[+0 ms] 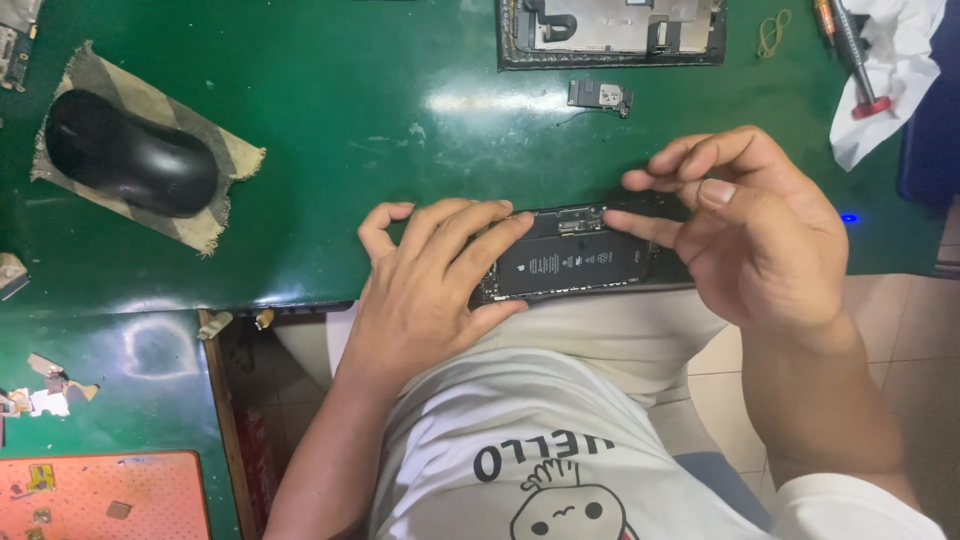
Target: Technician disassembling a smartphone to remove the earpiece assembly and motherboard using precision tools.
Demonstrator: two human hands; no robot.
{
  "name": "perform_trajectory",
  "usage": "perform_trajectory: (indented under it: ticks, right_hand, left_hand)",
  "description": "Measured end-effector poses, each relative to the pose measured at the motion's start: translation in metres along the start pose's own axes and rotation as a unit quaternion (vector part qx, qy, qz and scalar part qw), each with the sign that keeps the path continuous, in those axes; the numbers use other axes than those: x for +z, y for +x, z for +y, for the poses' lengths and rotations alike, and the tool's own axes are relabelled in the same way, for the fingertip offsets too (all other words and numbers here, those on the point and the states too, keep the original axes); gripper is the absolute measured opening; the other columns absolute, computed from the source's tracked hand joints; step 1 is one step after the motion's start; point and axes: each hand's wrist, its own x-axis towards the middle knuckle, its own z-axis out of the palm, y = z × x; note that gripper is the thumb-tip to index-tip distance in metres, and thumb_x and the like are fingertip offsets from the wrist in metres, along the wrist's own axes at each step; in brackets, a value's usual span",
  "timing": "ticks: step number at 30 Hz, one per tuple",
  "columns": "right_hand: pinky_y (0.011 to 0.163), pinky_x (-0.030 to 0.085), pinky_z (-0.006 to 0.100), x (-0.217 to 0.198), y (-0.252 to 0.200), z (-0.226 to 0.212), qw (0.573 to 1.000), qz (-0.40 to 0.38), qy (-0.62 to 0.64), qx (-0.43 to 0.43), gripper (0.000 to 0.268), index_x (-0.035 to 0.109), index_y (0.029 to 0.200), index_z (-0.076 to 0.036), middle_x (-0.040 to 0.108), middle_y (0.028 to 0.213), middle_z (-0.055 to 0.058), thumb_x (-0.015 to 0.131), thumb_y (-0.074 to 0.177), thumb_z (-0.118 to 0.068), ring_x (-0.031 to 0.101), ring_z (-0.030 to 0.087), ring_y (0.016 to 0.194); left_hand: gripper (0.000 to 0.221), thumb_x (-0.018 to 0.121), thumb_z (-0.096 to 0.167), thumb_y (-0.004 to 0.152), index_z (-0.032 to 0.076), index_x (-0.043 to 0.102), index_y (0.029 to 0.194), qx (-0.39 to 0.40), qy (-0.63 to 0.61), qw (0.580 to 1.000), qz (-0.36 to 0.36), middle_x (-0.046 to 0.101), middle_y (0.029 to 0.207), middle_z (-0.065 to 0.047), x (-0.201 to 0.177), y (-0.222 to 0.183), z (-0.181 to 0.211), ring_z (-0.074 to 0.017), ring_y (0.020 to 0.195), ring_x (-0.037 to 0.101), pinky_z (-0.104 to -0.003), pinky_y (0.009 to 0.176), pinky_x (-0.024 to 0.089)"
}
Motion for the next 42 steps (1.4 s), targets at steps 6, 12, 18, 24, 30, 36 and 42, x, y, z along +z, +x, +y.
perform_trajectory:
  ticks: [6,12,18,24,30,36,42]
  right_hand:
    - [0.081,0.054,0.047,-0.004,0.003,-0.001,1.000,0.000,0.012,0.010,0.012,0.050,0.088,-0.005,0.051,0.097,0.010,0.041,0.079,-0.004,0.055,0.025,0.096]
    - [0.081,0.053,0.042,-0.006,0.005,0.007,1.000,-0.013,-0.021,-0.003,0.011,0.049,0.090,-0.005,0.051,0.100,0.009,0.043,0.081,-0.001,0.055,0.023,0.096]
    - [0.085,0.055,0.033,-0.006,0.006,0.016,0.992,-0.037,-0.111,-0.038,0.014,0.045,0.093,-0.004,0.045,0.100,0.010,0.049,0.080,0.001,0.053,0.022,0.097]
    - [0.085,0.054,0.030,0.000,0.004,0.014,0.988,-0.036,-0.141,-0.058,0.015,0.045,0.092,-0.002,0.046,0.100,0.010,0.047,0.080,0.008,0.055,0.020,0.095]
    - [0.083,0.025,0.036,0.003,0.006,0.011,0.696,-0.088,-0.652,-0.287,0.039,0.058,0.107,-0.005,0.052,0.102,0.009,0.067,0.077,-0.029,0.050,0.022,0.095]
    - [0.077,0.021,0.036,-0.003,0.012,0.023,0.651,-0.112,-0.678,-0.324,0.019,0.062,0.099,-0.010,0.056,0.086,-0.001,0.065,0.084,-0.021,0.049,0.018,0.084]
    - [0.081,0.022,0.036,-0.004,0.015,0.024,0.669,-0.129,-0.656,-0.325,0.019,0.062,0.098,-0.006,0.058,0.085,0.003,0.065,0.083,-0.018,0.051,0.020,0.083]
  left_hand:
    - [0.052,0.068,0.044,0.070,0.020,0.051,0.113,0.009,0.002,1.000,-0.007,0.051,0.115,-0.001,0.000,0.000,-0.001,-0.0197,0.103,0.048,-0.044,0.084,0.024]
    - [0.050,0.064,0.045,0.071,0.020,0.051,0.113,0.000,0.007,1.000,-0.025,0.050,0.116,-0.002,-0.001,0.002,0.001,-0.0203,0.104,0.046,-0.046,0.084,0.023]
    - [0.080,0.053,0.061,0.070,0.007,0.036,0.126,-0.046,-0.048,0.997,-0.038,0.054,0.114,-0.005,-0.008,0.008,0.008,-0.0215,0.105,0.045,-0.045,0.088,0.021]
    - [0.058,0.065,0.024,0.083,0.012,0.033,0.130,0.004,0.038,0.999,0.037,0.060,0.082,0.009,0.010,0.023,0.014,-0.0147,0.094,0.051,-0.042,0.083,0.029]
    - [0.061,0.069,0.018,0.085,0.015,0.030,0.132,0.004,0.010,0.998,0.055,0.053,0.083,0.008,0.020,0.022,0.010,-0.0095,0.086,0.051,-0.038,0.086,0.031]
    - [0.069,0.067,0.030,0.083,0.015,0.022,0.134,-0.062,-0.095,0.993,0.030,0.063,0.110,0.007,0.001,0.009,0.008,-0.0098,0.105,0.052,-0.037,0.096,0.024]
    - [0.022,0.062,0.023,0.076,0.014,0.059,0.095,-0.096,0.006,0.994,0.057,0.055,0.108,-0.003,-0.026,-0.009,0.018,-0.0201,0.102,0.050,-0.042,0.086,0.022]
